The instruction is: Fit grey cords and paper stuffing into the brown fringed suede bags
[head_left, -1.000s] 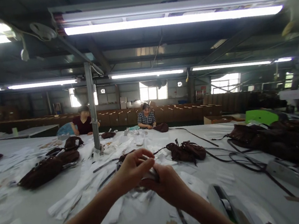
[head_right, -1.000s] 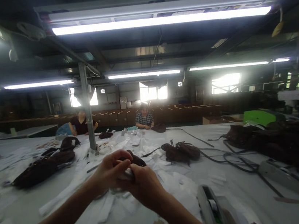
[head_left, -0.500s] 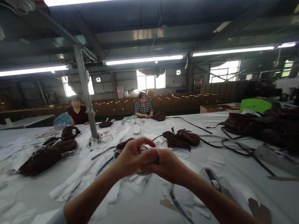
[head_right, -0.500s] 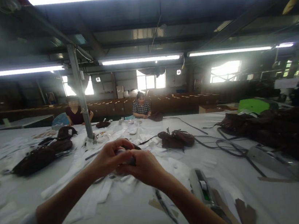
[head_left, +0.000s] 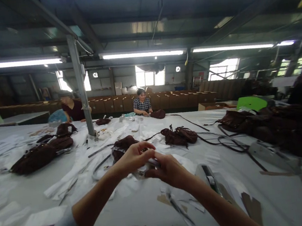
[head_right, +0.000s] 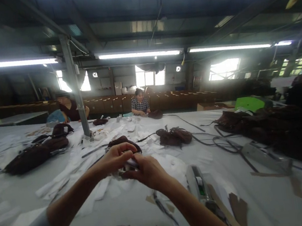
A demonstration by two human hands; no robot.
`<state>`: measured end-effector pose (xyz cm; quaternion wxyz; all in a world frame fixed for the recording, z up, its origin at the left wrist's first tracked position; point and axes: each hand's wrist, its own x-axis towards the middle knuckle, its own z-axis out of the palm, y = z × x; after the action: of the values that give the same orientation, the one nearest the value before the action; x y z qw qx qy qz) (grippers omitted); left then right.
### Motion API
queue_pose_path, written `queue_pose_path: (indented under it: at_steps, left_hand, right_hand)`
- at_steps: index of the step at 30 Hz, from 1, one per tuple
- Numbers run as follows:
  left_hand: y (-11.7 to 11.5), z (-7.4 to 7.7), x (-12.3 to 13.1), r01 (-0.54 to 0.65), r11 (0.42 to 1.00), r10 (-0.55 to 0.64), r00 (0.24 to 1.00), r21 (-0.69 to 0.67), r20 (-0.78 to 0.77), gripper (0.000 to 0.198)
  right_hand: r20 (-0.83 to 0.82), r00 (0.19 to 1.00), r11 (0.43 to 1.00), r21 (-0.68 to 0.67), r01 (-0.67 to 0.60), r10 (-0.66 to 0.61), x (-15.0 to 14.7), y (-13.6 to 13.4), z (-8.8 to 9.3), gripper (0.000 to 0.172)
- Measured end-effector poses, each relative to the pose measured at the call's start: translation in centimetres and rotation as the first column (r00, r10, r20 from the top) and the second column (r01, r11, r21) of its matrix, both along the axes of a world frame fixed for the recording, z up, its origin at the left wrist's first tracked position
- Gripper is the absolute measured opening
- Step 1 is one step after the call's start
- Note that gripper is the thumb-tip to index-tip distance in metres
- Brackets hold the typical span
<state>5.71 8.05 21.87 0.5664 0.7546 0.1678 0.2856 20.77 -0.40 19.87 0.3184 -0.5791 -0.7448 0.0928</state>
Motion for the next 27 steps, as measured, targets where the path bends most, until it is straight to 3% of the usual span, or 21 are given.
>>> queue_pose_path:
  at_steps: [3, 5, 7, 11, 13, 15, 18, 21, 22, 24, 27]
  left_hand:
    - [-0.4, -2.1, 1.1, -0.132, 0.929, 0.207, 0.96, -0.346, 0.187, 0.049]
    - [-0.5, -3.8, 1.4, -0.114, 0.846, 0.271, 0.933, -0.52, 0.237, 0.057]
    - [-0.4, -5.0, 1.3, -0.053, 0.804, 0.256, 0.93, -0.592, 0.264, 0.062]
    - [-0.2, -5.6, -0.2, 0.15, 0.844, 0.004, 0.958, -0.514, 0.287, 0.053]
    - [-0.2, -5.4, -0.7, 0.191, 0.847, -0.065, 0.964, -0.496, 0.259, 0.05]
    - [-0.3, -5.3, -0.5, 0.165, 0.846, -0.024, 0.962, -0.508, 0.272, 0.047]
    - [-0.8, -5.7, 0.7, 0.101, 0.835, 0.142, 0.911, -0.542, 0.388, 0.041]
    - [-1.0, -6.5, 1.9, -0.018, 0.842, 0.313, 0.831, -0.54, 0.46, 0.036]
    - [-0.9, -6.7, 2.0, -0.069, 0.864, 0.323, 0.836, -0.499, 0.443, 0.036]
    - [-0.4, -6.7, 1.6, -0.146, 0.935, 0.25, 0.918, -0.324, 0.308, 0.04]
    - [0.2, -6.0, 0.1, -0.102, 0.994, 0.104, 0.994, 0.043, -0.034, 0.042]
  right_hand:
    - [-0.084, 0.994, 0.997, -0.045, 0.066, -0.069, -0.6, 0.2, -0.9, 0.039]
    - [-0.092, 0.99, 0.994, -0.047, 0.102, -0.106, -0.8, 0.2, -1.9, 0.037]
    - [-0.056, 0.99, 0.991, -0.051, 0.123, -0.126, -0.5, 0.1, -2.6, 0.036]
    - [0.1, 0.988, 0.988, -0.082, 0.127, -0.119, 1.5, -0.1, -2.7, 0.037]
    - [0.125, 0.987, 0.99, -0.089, 0.113, -0.102, 2.3, -0.1, -2.7, 0.039]
    - [0.08, 0.995, 0.995, -0.085, 0.059, -0.052, 2.3, 0.0, -3.1, 0.045]
    - [-0.092, 0.995, 0.999, -0.013, -0.038, 0.036, 0.8, 0.3, -4.5, 0.053]
    - [-0.221, 0.975, 0.999, 0.03, 0.028, -0.021, -0.7, 0.4, -5.8, 0.05]
    - [-0.205, 0.976, 0.997, 0.01, 0.074, -0.071, -0.8, 0.4, -6.1, 0.047]
    - [-0.053, 0.988, 0.989, -0.043, 0.141, -0.143, -0.6, 0.2, -6.2, 0.037]
    - [0.261, 0.959, 0.988, -0.072, 0.136, -0.113, 0.2, -0.1, -5.5, 0.019]
